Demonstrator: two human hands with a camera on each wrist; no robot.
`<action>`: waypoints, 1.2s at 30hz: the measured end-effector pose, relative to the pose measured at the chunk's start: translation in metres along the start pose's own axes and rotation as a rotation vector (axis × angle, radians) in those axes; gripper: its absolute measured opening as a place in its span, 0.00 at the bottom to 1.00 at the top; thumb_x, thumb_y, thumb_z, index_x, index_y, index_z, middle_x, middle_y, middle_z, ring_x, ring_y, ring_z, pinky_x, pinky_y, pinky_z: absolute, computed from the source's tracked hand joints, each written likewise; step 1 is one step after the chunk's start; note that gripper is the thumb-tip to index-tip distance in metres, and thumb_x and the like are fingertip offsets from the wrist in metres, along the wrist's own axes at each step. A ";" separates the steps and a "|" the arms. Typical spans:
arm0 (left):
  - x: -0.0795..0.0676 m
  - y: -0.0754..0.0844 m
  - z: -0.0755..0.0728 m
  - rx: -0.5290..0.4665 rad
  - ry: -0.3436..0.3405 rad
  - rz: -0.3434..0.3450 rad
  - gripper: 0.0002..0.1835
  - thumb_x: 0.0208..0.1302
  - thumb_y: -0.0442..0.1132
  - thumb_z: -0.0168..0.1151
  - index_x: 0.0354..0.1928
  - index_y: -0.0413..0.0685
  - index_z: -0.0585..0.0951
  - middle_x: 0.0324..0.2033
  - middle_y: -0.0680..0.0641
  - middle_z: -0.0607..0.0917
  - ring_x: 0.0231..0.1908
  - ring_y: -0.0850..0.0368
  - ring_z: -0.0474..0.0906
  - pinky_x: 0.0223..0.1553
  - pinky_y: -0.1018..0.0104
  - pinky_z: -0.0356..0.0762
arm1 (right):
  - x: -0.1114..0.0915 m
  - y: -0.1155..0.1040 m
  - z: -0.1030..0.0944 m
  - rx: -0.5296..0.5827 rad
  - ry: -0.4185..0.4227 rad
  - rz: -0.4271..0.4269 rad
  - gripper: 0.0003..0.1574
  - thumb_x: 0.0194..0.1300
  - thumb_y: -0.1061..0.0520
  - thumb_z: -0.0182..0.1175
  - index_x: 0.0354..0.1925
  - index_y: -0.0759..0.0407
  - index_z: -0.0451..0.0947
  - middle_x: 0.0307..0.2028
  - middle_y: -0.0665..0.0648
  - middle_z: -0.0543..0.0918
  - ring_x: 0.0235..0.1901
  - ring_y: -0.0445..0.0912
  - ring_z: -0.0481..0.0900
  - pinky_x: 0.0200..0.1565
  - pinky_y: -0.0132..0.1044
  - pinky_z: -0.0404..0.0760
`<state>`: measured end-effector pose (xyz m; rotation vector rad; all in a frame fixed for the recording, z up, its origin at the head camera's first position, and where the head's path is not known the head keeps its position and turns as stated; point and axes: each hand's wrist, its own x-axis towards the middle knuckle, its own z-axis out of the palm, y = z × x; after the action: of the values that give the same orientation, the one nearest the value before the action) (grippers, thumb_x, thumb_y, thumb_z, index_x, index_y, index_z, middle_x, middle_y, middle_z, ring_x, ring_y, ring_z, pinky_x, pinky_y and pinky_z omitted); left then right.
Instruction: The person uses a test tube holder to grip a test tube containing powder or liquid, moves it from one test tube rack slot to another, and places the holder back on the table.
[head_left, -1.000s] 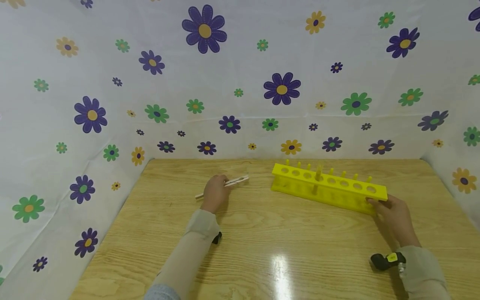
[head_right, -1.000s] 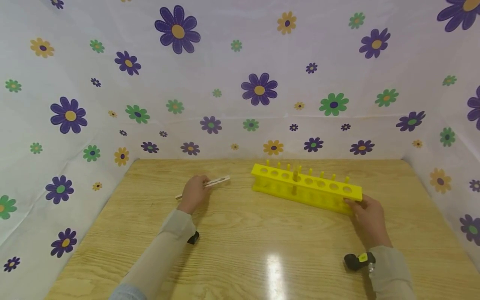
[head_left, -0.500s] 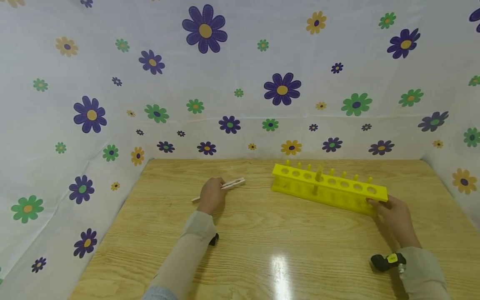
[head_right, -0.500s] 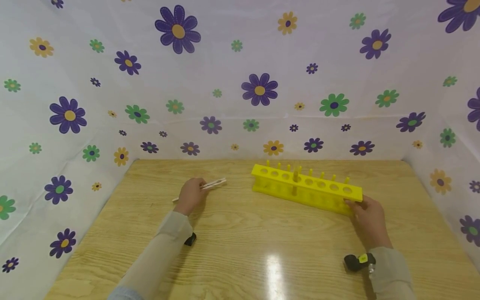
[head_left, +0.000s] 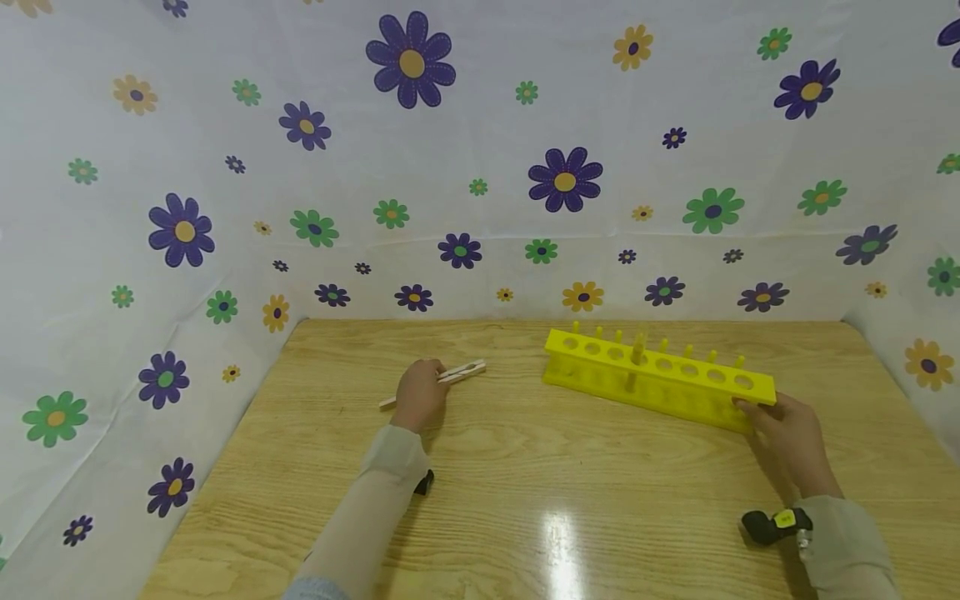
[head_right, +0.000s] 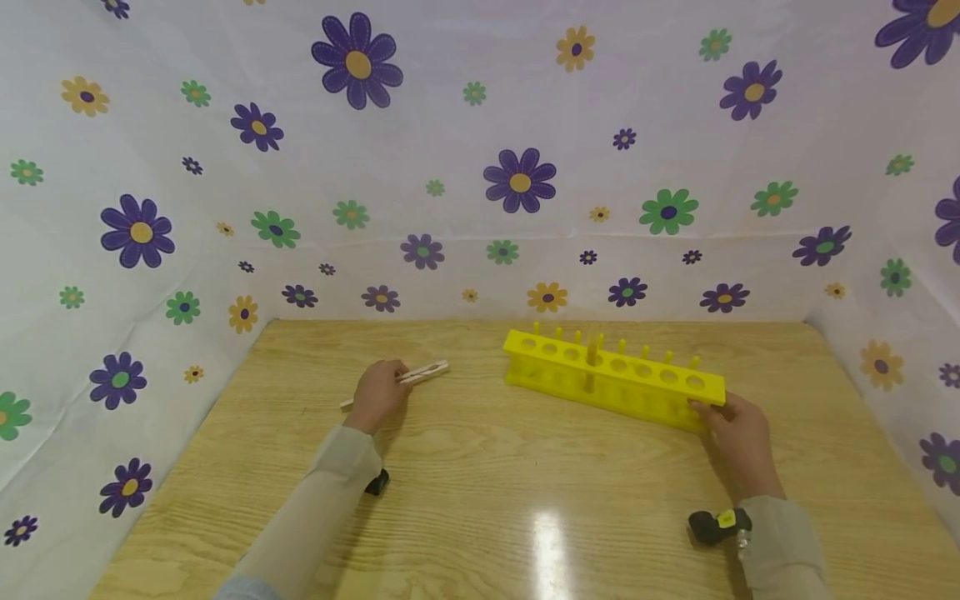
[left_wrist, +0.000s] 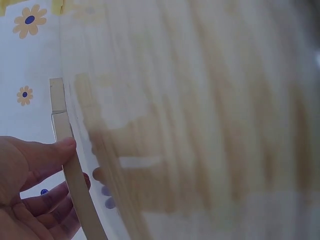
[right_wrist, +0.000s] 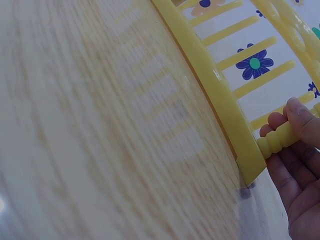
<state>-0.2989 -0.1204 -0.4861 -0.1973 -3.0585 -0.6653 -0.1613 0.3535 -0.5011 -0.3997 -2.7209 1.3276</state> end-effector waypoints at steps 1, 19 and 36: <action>0.000 -0.001 0.000 0.003 0.000 0.001 0.10 0.60 0.35 0.63 0.42 0.37 0.82 0.40 0.39 0.84 0.42 0.45 0.80 0.43 0.53 0.78 | 0.000 0.000 0.000 -0.002 -0.001 -0.001 0.38 0.70 0.40 0.47 0.61 0.70 0.67 0.61 0.71 0.70 0.60 0.65 0.68 0.56 0.58 0.70; -0.003 -0.005 -0.002 0.022 0.024 0.024 0.10 0.60 0.36 0.64 0.42 0.37 0.83 0.38 0.40 0.85 0.39 0.46 0.81 0.41 0.55 0.79 | -0.001 0.000 0.001 -0.001 0.006 -0.005 0.38 0.70 0.40 0.47 0.61 0.70 0.67 0.61 0.71 0.70 0.59 0.65 0.68 0.55 0.58 0.70; -0.005 -0.006 -0.003 0.025 0.042 0.039 0.08 0.59 0.34 0.64 0.38 0.37 0.83 0.34 0.40 0.84 0.35 0.47 0.80 0.37 0.55 0.79 | -0.001 0.003 0.003 0.000 0.006 -0.002 0.38 0.70 0.40 0.47 0.62 0.68 0.67 0.62 0.70 0.70 0.60 0.64 0.68 0.55 0.55 0.72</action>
<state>-0.2947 -0.1272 -0.4860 -0.2386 -3.0133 -0.6215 -0.1607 0.3528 -0.5048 -0.4004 -2.7160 1.3232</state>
